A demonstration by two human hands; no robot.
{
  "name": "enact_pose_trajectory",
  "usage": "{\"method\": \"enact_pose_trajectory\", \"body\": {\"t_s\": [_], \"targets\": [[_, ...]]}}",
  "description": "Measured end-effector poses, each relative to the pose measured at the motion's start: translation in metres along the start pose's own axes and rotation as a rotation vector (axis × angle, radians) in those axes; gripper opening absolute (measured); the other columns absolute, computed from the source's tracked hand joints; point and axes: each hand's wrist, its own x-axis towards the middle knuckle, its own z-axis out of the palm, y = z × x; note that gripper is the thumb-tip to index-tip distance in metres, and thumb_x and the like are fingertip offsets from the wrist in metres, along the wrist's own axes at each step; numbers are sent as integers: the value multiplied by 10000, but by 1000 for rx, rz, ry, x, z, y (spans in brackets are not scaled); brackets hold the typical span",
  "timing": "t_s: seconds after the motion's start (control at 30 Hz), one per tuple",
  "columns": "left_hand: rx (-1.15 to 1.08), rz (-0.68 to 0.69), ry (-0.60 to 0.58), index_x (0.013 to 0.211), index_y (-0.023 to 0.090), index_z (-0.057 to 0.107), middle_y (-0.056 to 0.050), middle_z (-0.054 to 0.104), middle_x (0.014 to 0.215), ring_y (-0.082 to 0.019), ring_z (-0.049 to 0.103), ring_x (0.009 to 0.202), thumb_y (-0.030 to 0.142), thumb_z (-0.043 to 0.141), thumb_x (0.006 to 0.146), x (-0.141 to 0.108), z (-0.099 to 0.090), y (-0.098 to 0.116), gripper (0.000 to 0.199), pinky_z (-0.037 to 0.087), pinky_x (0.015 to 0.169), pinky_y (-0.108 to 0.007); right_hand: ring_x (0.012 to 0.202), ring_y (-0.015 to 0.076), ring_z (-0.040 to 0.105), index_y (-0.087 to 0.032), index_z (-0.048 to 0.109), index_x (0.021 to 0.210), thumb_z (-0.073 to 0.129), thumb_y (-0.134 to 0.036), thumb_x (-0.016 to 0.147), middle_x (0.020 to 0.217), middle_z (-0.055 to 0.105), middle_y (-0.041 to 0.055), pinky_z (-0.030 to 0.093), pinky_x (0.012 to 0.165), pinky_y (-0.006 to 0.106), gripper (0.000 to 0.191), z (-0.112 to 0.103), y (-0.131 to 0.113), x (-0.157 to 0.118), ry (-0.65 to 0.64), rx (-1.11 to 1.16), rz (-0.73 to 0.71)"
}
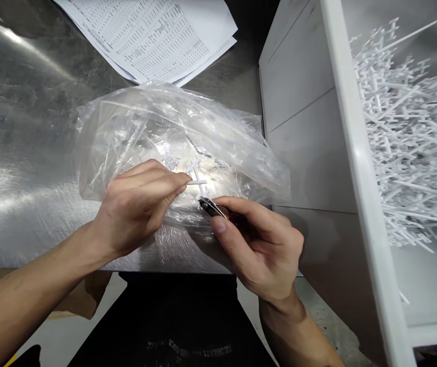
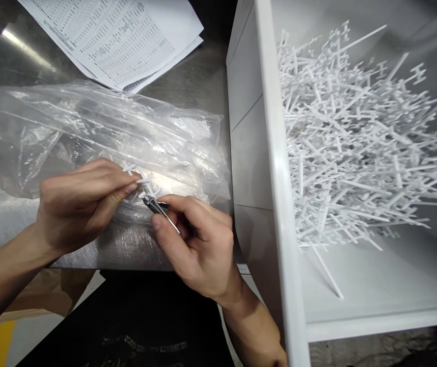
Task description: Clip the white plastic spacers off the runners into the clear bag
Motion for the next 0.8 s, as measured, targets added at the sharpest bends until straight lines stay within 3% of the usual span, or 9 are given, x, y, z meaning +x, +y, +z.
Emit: {"method": "enact_pose_trajectory", "body": {"t_s": [0.17, 0.27, 0.37, 0.53, 0.67, 0.8], "targets": [[20, 12, 17, 1102, 216, 769, 32, 832, 926, -132, 778, 867, 69, 646, 1094, -2, 1, 1, 191, 647, 846, -273, 659, 183, 746, -250, 855, 1200, 806, -150, 1031, 893, 861, 20, 619, 603, 345, 203, 0, 3, -2, 4, -20, -66], [104, 18, -10, 1078, 206, 764, 29, 809, 872, -145, 768, 837, 74, 622, 1101, -1, 3, 1, 196, 632, 796, -275, 631, 161, 734, -253, 874, 1127, 807, -136, 1019, 876, 867, 1, 637, 617, 323, 172, 1, 1, 1, 41, 15, 10], [153, 29, -34, 1047, 167, 776, -6, 821, 881, -153, 768, 812, 88, 611, 1110, 1, 3, 2, 194, 623, 764, -281, 613, 138, 707, -238, 882, 1026, 846, -149, 974, 789, 830, -19, 596, 572, 271, 109, 2, -2, 5, 69, 106, 115], [84, 22, 19, 1051, 145, 793, -19, 839, 893, -141, 782, 799, 130, 668, 1111, 4, 0, 4, 140, 651, 788, -276, 488, 94, 522, -210, 880, 981, 855, -199, 940, 613, 679, -57, 423, 458, 232, 50, 2, -1, 7, 145, 279, 240], [86, 25, 83, 1092, 172, 800, -8, 849, 912, -141, 792, 812, 147, 683, 1109, 3, 0, 4, 121, 668, 799, -287, 500, 106, 531, -204, 884, 1000, 872, -254, 945, 609, 656, -53, 441, 484, 250, 75, 2, 8, 6, 170, 271, 236], [246, 158, 123, 1035, 199, 797, -6, 849, 926, -161, 778, 822, 108, 626, 1101, 3, 1, 16, 205, 657, 768, -314, 539, 132, 591, -214, 896, 1054, 906, -321, 966, 649, 698, -32, 476, 516, 270, 139, 2, 18, 4, 198, 277, 237]]}}
